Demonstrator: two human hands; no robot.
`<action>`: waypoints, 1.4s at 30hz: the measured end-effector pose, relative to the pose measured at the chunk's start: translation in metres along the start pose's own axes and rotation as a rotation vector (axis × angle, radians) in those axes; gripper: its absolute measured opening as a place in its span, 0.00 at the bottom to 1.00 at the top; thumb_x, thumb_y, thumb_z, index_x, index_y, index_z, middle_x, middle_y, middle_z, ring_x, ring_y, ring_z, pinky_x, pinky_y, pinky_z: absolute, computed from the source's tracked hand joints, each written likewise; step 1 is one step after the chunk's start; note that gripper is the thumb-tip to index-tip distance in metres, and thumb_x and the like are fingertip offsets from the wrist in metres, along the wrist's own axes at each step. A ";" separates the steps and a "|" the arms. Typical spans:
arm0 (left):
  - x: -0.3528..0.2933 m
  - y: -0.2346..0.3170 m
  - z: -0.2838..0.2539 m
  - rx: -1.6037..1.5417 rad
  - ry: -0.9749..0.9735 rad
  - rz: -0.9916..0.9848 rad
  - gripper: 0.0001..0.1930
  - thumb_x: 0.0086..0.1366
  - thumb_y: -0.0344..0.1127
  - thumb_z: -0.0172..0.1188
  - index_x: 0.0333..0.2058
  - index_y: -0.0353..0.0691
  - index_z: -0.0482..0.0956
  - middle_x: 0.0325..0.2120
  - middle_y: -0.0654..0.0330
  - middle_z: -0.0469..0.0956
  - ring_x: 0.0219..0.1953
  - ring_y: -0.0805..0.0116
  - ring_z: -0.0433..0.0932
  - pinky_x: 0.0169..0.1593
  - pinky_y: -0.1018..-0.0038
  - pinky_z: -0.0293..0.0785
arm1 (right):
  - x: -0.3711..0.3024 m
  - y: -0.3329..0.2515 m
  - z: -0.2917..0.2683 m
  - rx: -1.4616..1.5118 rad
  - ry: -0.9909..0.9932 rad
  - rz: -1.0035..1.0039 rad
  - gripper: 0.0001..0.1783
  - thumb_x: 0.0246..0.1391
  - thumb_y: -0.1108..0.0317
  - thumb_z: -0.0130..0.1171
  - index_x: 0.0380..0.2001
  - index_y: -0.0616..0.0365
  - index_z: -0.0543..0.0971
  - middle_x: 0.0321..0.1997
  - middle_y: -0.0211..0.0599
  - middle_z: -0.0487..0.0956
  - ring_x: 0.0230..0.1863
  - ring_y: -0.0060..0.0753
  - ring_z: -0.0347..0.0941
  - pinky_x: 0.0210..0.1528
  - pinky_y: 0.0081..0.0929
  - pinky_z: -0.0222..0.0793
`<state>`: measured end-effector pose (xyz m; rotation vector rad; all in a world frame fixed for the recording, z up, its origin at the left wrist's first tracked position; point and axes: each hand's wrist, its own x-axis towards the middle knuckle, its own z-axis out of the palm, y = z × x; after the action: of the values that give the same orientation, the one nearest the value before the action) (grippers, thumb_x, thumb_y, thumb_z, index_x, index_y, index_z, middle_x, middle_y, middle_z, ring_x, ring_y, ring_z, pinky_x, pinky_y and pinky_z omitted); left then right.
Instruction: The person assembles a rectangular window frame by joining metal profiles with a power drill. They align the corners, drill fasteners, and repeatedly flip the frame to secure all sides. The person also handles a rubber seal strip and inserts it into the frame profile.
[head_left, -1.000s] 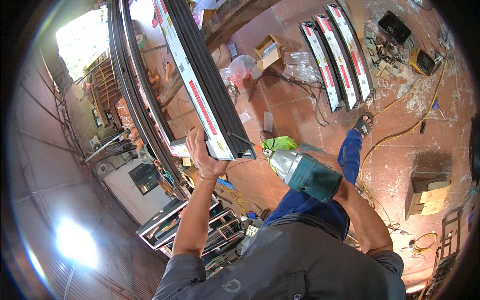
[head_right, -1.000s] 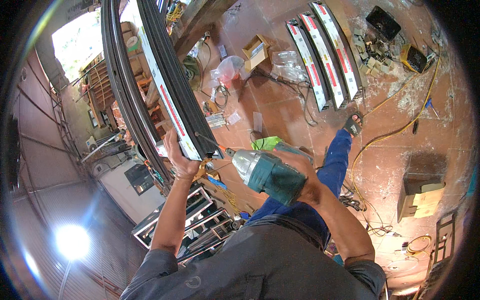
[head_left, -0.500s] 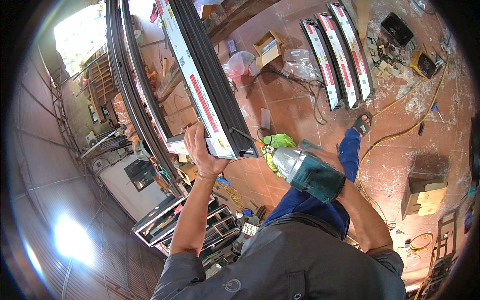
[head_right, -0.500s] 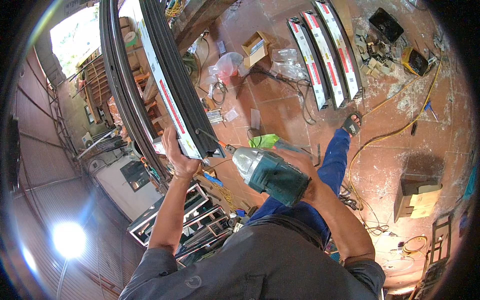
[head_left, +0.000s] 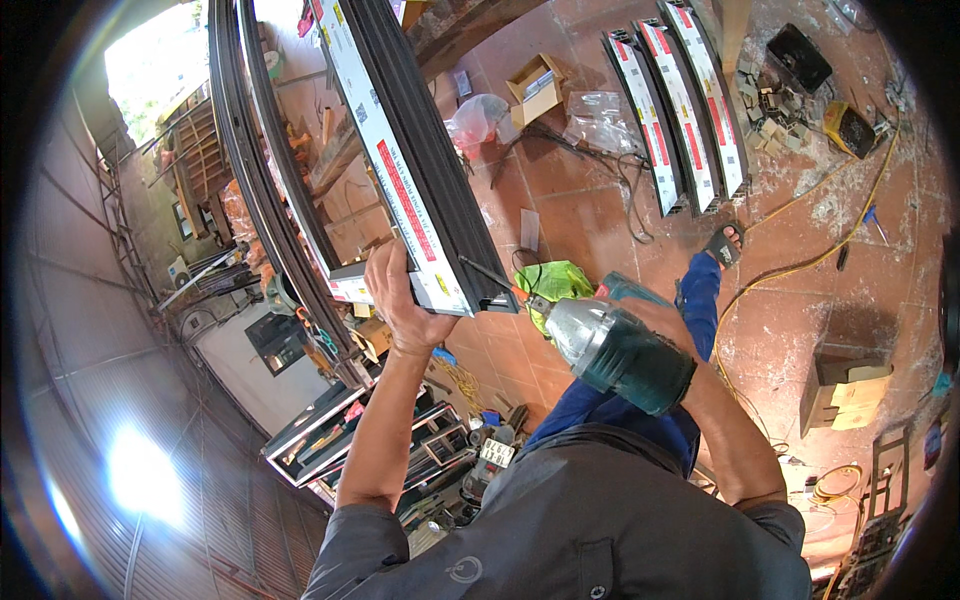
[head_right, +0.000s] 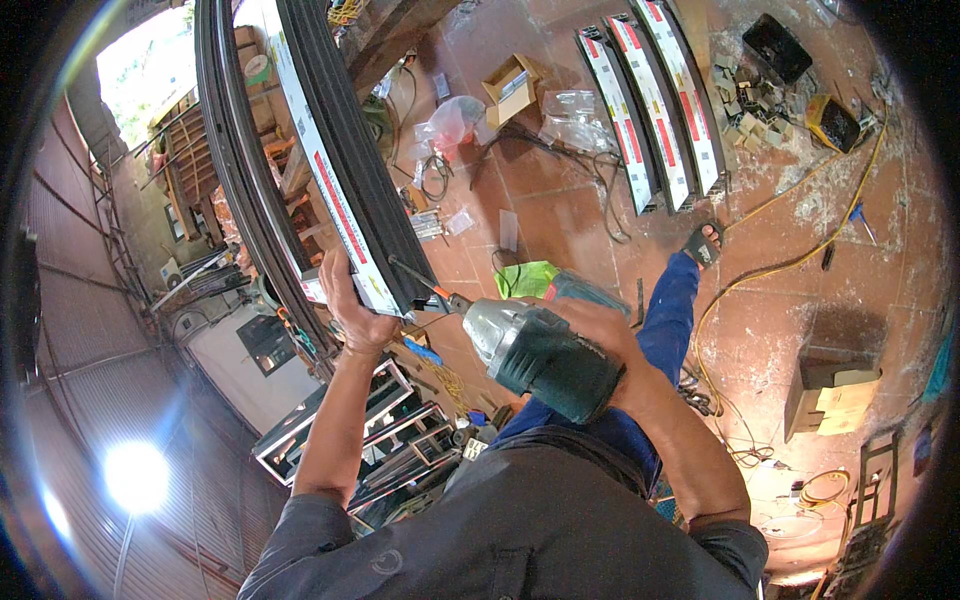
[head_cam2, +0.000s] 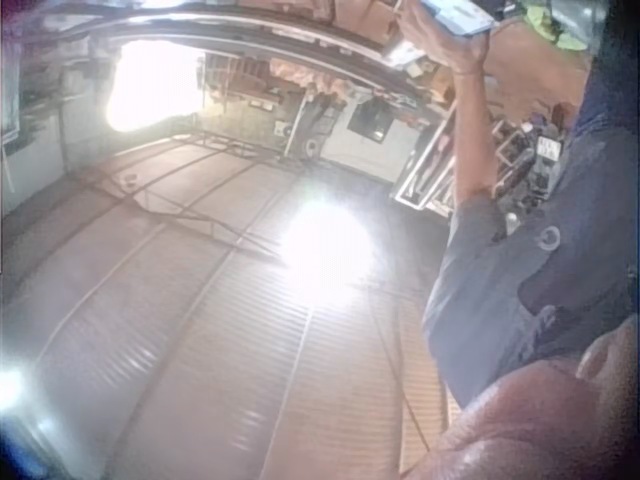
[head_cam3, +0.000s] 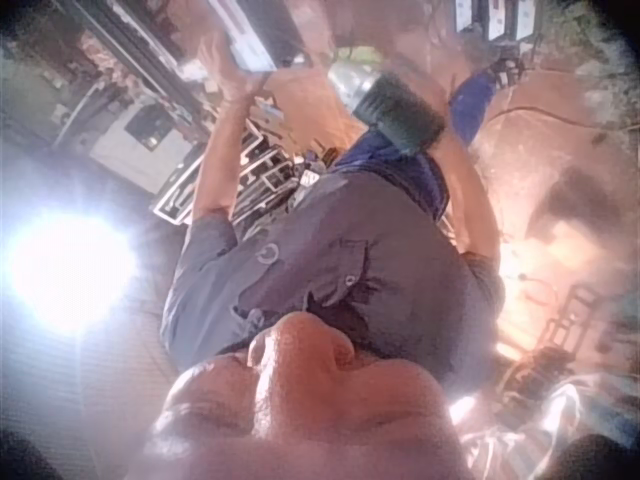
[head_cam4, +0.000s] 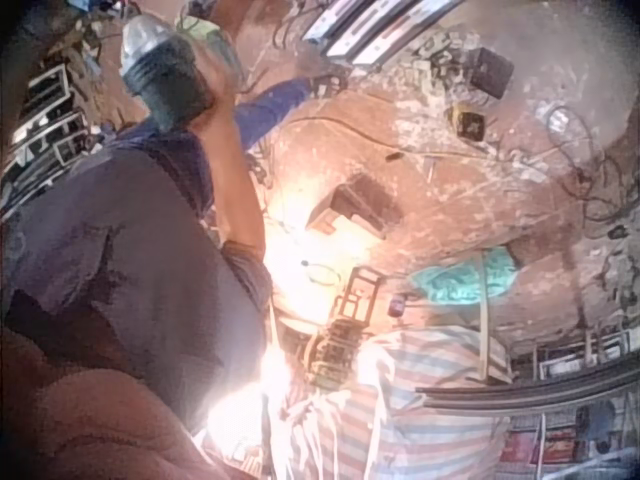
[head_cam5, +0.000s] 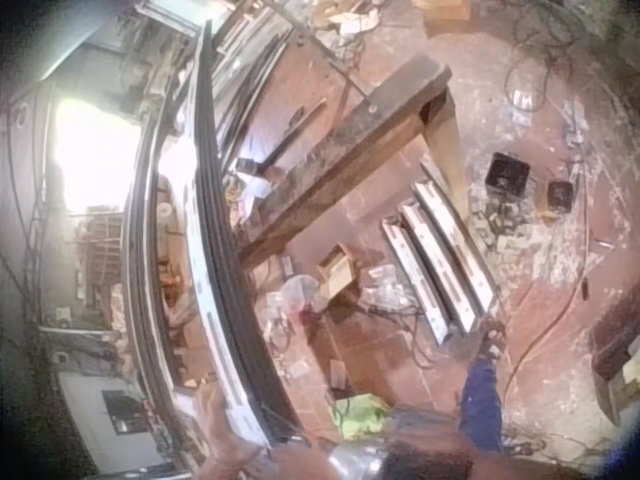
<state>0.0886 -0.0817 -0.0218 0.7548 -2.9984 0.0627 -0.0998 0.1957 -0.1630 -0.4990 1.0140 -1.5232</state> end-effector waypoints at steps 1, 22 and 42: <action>0.000 0.001 0.000 -0.001 0.004 0.003 0.51 0.49 0.62 0.75 0.65 0.32 0.71 0.49 0.45 0.76 0.52 0.43 0.74 0.59 0.49 0.64 | -0.001 0.002 -0.001 0.082 -0.012 0.162 0.26 0.54 0.65 0.76 0.56 0.61 0.84 0.51 0.43 0.88 0.49 0.38 0.86 0.56 0.36 0.80; 0.002 -0.002 -0.003 -0.002 -0.060 0.024 0.50 0.54 0.60 0.74 0.67 0.33 0.67 0.52 0.45 0.74 0.55 0.43 0.72 0.60 0.47 0.63 | 0.126 -0.114 -0.114 -0.441 -0.462 -0.299 0.26 0.50 0.65 0.78 0.53 0.60 0.85 0.52 0.45 0.87 0.51 0.48 0.83 0.59 0.41 0.77; -0.011 -0.018 0.000 0.007 -0.074 -0.066 0.48 0.50 0.61 0.77 0.61 0.31 0.73 0.52 0.43 0.76 0.56 0.40 0.72 0.63 0.46 0.64 | 0.102 -0.116 -0.098 -0.224 -0.343 -0.033 0.27 0.46 0.66 0.77 0.52 0.55 0.84 0.48 0.48 0.88 0.50 0.51 0.85 0.55 0.42 0.78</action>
<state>0.1064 -0.0921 -0.0221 0.8753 -3.0406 0.0433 -0.2670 0.1236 -0.1440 -0.9049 0.9119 -1.3013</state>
